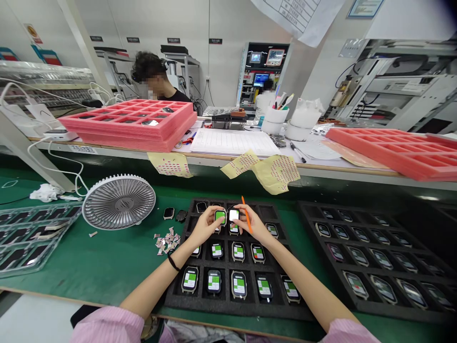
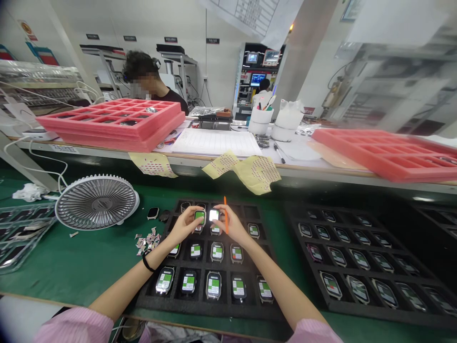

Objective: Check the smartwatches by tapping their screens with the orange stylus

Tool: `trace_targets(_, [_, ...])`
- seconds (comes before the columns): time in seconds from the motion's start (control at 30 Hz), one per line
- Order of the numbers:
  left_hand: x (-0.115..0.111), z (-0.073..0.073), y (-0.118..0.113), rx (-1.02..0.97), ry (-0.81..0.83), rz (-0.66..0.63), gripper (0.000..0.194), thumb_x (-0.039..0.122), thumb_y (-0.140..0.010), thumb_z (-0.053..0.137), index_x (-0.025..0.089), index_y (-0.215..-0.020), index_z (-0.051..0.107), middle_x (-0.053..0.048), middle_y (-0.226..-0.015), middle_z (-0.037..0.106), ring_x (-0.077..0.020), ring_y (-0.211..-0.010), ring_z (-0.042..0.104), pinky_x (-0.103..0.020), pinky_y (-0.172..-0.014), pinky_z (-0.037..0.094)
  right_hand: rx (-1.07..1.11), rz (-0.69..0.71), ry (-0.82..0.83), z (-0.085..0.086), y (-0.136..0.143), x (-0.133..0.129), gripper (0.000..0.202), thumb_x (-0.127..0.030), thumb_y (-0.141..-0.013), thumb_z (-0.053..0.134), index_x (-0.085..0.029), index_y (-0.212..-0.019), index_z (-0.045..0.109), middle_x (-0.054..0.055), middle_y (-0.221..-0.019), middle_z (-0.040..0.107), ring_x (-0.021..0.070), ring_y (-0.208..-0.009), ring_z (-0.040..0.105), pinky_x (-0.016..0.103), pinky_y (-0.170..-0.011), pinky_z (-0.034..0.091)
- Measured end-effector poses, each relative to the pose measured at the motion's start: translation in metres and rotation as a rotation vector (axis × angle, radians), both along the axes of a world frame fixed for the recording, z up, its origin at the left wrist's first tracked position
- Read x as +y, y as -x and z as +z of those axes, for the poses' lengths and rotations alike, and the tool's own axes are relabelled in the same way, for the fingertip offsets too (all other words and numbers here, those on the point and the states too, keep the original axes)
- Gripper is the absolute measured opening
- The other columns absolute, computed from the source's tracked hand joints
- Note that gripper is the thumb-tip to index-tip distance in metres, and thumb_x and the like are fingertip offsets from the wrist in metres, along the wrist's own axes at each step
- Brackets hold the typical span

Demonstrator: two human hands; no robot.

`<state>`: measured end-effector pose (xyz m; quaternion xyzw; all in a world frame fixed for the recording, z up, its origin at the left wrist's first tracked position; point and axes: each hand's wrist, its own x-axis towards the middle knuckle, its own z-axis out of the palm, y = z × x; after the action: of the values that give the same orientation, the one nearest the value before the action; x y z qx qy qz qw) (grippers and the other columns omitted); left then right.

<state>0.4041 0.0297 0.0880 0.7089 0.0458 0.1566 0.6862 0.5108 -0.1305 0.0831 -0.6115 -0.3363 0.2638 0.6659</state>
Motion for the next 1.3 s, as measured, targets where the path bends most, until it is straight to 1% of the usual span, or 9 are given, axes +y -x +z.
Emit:
trace_targets(0.07, [0.000,0.000,0.001,0.003,-0.007,-0.023,0.043,0.042,-0.077,0.067,0.018,-0.111,0.053,-0.006,-0.097,0.060,-0.0129,-0.070,0.059,-0.021,-0.054,0.046,0.001,-0.014,-0.001,0.001,0.000,0.000,0.046,-0.037,-0.069,0.075,-0.025,-0.104,0.048,0.001,-0.092,0.053,0.0128,-0.058,0.064,0.020,-0.041,0.046])
trace_targets(0.17, [0.000,0.000,0.001,0.012,0.022,-0.069,0.048,0.040,-0.081,0.063,0.019,-0.121,0.048,-0.009,-0.105,0.059,-0.0148,-0.072,0.062,-0.023,-0.055,0.047,0.009,-0.048,0.004,0.003,0.000,-0.001,0.037,-0.040,-0.074,0.071,-0.024,-0.101,0.051,-0.002,-0.083,0.051,0.0114,-0.051,0.062,0.022,-0.040,0.045])
trace_targets(0.27, [0.001,-0.002,0.000,-0.007,0.059,-0.098,0.050,0.038,-0.081,0.062,0.020,-0.125,0.045,-0.011,-0.114,0.056,-0.0169,-0.079,0.064,-0.024,-0.060,0.049,0.022,-0.088,-0.010,0.004,-0.001,-0.002,0.031,-0.044,-0.079,0.065,-0.023,-0.098,0.053,-0.002,-0.078,0.052,0.0120,-0.048,0.061,0.023,-0.040,0.045])
trace_targets(0.4, [0.001,-0.005,-0.002,-0.009,0.079,-0.117,0.054,0.038,-0.080,0.063,0.021,-0.128,0.043,-0.014,-0.123,0.051,-0.0175,-0.082,0.064,-0.024,-0.060,0.048,0.016,-0.144,-0.003,0.003,-0.002,-0.003,0.032,-0.048,-0.077,0.065,-0.022,-0.093,0.054,-0.002,-0.075,0.055,0.0119,-0.043,0.059,0.023,-0.036,0.040])
trace_targets(0.63, [0.001,-0.003,0.000,-0.011,0.064,-0.101,0.052,0.035,-0.080,0.064,0.022,-0.126,0.045,-0.011,-0.119,0.053,-0.0170,-0.082,0.064,-0.024,-0.060,0.048,0.010,-0.173,0.045,0.006,-0.002,-0.004,0.032,-0.042,-0.072,0.072,-0.023,-0.089,0.054,-0.006,-0.067,0.051,0.0099,-0.038,0.054,0.022,-0.035,0.037])
trace_targets(0.9, [0.001,-0.003,-0.001,-0.008,0.082,-0.076,0.052,0.038,-0.077,0.067,0.021,-0.122,0.047,-0.010,-0.113,0.055,-0.0158,-0.079,0.063,-0.023,-0.060,0.047,0.014,-0.052,-0.003,0.002,-0.003,-0.003,0.047,-0.030,-0.064,0.079,-0.025,-0.101,0.050,0.001,-0.094,0.058,0.0120,-0.058,0.062,0.020,-0.041,0.043])
trace_targets(1.07, [0.002,-0.004,-0.002,-0.007,0.075,-0.065,0.052,0.039,-0.078,0.067,0.020,-0.122,0.047,-0.009,-0.111,0.057,-0.0167,-0.080,0.064,-0.025,-0.062,0.048,0.001,-0.098,0.021,0.005,-0.003,-0.004,0.045,-0.031,-0.063,0.081,-0.024,-0.097,0.052,-0.002,-0.083,0.058,0.0109,-0.053,0.059,0.020,-0.039,0.041])
trace_targets(1.2, [0.001,-0.004,-0.002,-0.004,0.071,-0.068,0.052,0.040,-0.077,0.067,0.021,-0.122,0.047,-0.009,-0.111,0.057,-0.0165,-0.080,0.064,-0.025,-0.062,0.048,0.022,-0.195,0.045,0.010,-0.001,-0.006,0.039,-0.038,-0.064,0.079,-0.023,-0.090,0.054,-0.004,-0.072,0.055,0.0078,-0.042,0.051,0.020,-0.035,0.036])
trace_targets(1.3, [0.002,-0.004,-0.002,-0.001,0.064,-0.070,0.052,0.040,-0.078,0.066,0.021,-0.122,0.047,-0.009,-0.114,0.057,-0.0165,-0.080,0.064,-0.025,-0.062,0.048,0.047,-0.249,0.025,0.013,0.000,-0.007,0.034,-0.043,-0.068,0.076,-0.022,-0.085,0.056,-0.006,-0.067,0.050,0.0063,-0.040,0.044,0.021,-0.036,0.037])
